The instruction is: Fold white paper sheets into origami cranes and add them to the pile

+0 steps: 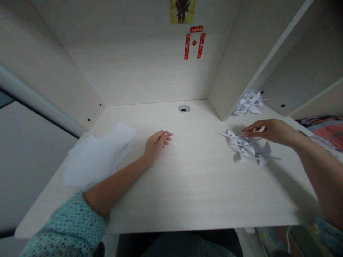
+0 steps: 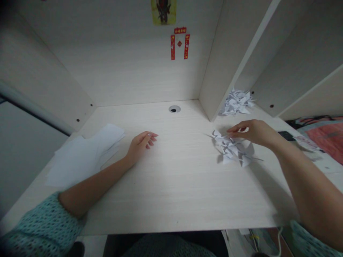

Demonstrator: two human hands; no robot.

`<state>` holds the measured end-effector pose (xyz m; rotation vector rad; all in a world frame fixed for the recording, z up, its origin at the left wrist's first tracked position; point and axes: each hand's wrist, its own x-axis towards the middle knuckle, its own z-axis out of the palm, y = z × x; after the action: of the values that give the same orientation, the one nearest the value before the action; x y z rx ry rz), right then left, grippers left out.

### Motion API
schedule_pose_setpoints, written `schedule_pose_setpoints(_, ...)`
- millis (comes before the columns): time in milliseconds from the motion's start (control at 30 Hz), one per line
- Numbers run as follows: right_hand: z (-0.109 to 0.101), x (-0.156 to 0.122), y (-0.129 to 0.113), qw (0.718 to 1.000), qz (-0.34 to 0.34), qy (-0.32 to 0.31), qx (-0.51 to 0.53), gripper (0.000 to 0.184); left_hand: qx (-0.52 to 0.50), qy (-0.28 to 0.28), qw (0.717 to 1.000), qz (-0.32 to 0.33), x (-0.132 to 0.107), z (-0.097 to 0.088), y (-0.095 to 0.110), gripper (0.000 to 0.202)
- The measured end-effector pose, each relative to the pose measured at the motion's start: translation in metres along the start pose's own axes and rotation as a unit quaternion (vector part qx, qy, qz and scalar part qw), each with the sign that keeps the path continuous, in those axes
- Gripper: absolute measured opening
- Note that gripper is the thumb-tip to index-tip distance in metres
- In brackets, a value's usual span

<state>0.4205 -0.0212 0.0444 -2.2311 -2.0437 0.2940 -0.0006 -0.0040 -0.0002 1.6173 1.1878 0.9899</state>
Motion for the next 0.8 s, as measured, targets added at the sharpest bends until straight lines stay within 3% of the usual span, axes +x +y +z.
schedule_pose_setpoints(67,-0.009,-0.005,-0.012,0.997,-0.024,0.045,-0.052,0.028,-0.002,0.0,1.0,0.001,0.0,0.0,-0.001,0.038)
schedule_pose_setpoints(133,-0.021,-0.015,-0.039,0.976,-0.107,0.149,-0.117,0.034,-0.005,-0.001,1.0,0.002,0.0,0.001,-0.002,0.038)
schedule_pose_setpoints(200,-0.03,-0.029,-0.08,0.954,-0.208,0.191,-0.104,0.038,-0.007,-0.001,1.0,0.001,0.0,0.001,-0.001,0.038)
schedule_pose_setpoints(267,-0.028,-0.043,-0.129,0.936,-0.28,0.212,-0.023,0.038,-0.01,0.002,1.0,0.002,-0.001,0.001,0.0,0.038)
schedule_pose_setpoints(367,-0.001,-0.058,-0.192,0.924,-0.355,0.139,0.023,0.026,-0.013,0.022,1.0,0.016,-0.003,0.001,0.004,0.038)
schedule_pose_setpoints(433,0.03,-0.063,-0.218,0.919,-0.378,0.108,0.022,0.022,-0.013,0.046,0.998,0.029,-0.005,0.001,0.006,0.038)
schedule_pose_setpoints(533,0.073,-0.066,-0.232,0.91,-0.395,0.119,0.042,0.027,-0.006,0.069,0.997,0.043,-0.006,0.002,0.007,0.039)
schedule_pose_setpoints(600,0.09,-0.066,-0.231,0.903,-0.406,0.125,0.058,0.029,0.013,0.072,0.996,0.053,-0.008,0.003,0.007,0.039)
schedule_pose_setpoints(800,0.099,-0.063,-0.225,0.9,-0.416,0.119,0.052,0.034,0.168,0.035,0.976,0.132,-0.014,-0.003,0.025,0.037)
